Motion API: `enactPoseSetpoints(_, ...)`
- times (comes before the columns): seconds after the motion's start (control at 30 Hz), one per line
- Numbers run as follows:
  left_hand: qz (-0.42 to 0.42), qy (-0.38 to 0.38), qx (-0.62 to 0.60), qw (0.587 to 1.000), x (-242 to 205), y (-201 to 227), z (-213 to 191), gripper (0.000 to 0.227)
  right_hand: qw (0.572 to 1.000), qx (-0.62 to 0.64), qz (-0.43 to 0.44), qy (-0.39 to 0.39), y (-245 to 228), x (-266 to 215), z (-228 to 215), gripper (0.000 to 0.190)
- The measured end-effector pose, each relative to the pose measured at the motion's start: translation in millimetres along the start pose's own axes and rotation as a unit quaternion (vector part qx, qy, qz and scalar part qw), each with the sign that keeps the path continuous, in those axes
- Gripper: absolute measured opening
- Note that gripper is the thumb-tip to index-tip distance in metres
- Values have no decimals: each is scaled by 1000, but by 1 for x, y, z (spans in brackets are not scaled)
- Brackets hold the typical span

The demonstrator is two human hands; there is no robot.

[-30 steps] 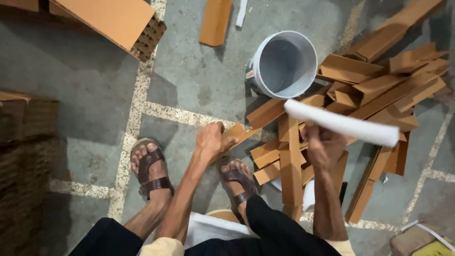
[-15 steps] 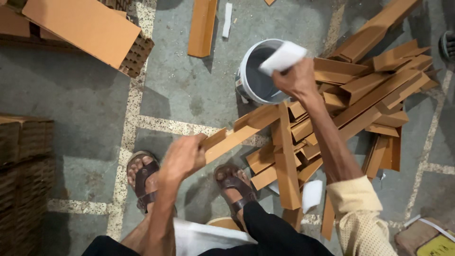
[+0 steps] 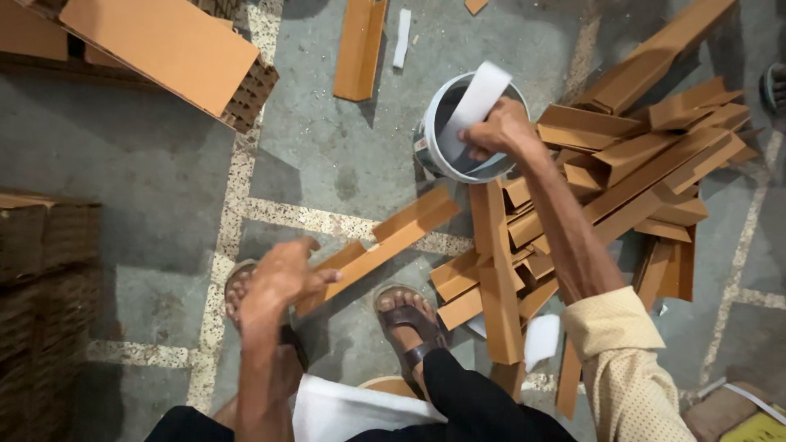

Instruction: The person sits on the floor and repeatedly applies a white adhesive to the edges of long cardboard strips using a foam brush. They dip the brush into a bucket of adhesive and spread it along the edges of each strip before setting it aside.

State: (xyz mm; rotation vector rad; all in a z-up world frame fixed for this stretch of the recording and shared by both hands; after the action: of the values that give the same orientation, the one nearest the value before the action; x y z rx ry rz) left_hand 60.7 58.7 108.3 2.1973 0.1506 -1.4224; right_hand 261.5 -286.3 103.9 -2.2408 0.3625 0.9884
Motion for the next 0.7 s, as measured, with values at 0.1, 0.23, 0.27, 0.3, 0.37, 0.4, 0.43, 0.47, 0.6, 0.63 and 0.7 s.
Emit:
enactPoseSetpoints(0.1, -3, 9, 64, 998, 37, 4, 36, 74, 1000, -5, -10, 0, -12, -30, -17, 28)
enactPoseSetpoints(0.23, 56, 157, 104, 980, 64, 9, 58, 84, 993, 90, -72, 7, -12, -60, -44, 26)
enactPoseSetpoints(0.27, 48, 171, 114, 978, 72, 5, 65, 86, 989, 129, -75, 5, -6, -62, -48, 26)
enactPoseSetpoints(0.3, 39, 184, 123, 974, 80, 1, 70, 88, 983, 167, -77, 3, 0, -64, -52, 26)
enactPoseSetpoints(0.37, 7, 147, 150, 978, 99, -13, 88, 73, 973, 218, -76, 8, 15, -64, -57, 26)
enactPoseSetpoints(0.4, -10, 127, 163, 978, 108, -21, 97, 65, 970, 231, -71, 13, 23, -63, -59, 26)
enactPoseSetpoints(0.43, -31, 90, 164, 982, 117, -29, 107, 53, 968, 243, -67, 19, 32, -62, -61, 28)
enactPoseSetpoints(0.47, -53, 52, 164, 984, 125, -37, 115, 42, 954, 291, -79, 1, 37, -60, -59, 27)
enactPoseSetpoints(0.6, -86, 73, 181, 977, 115, -51, 110, 15, 908, 403, -108, -34, 56, -56, -55, 29)
enactPoseSetpoints(0.63, -77, 47, 168, 982, 106, -51, 103, 17, 903, 413, -110, -34, 59, -56, -55, 29)
enactPoseSetpoints(0.7, -55, -3, 143, 988, 81, -45, 79, 22, 899, 417, -131, -31, 64, -57, -57, 30)
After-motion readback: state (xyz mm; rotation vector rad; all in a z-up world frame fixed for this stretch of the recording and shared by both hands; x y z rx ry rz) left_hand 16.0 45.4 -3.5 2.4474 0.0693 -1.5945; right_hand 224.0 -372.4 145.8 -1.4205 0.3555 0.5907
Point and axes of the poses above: each hand's wrist, its own x-axis towards the middle knuckle, its own z-axis out of the palm, y = z × x, the point moved 7 cm from there along x, towards the middle knuckle, and after that the axes turned 9 degrees about -y, right-handed, at the moved point
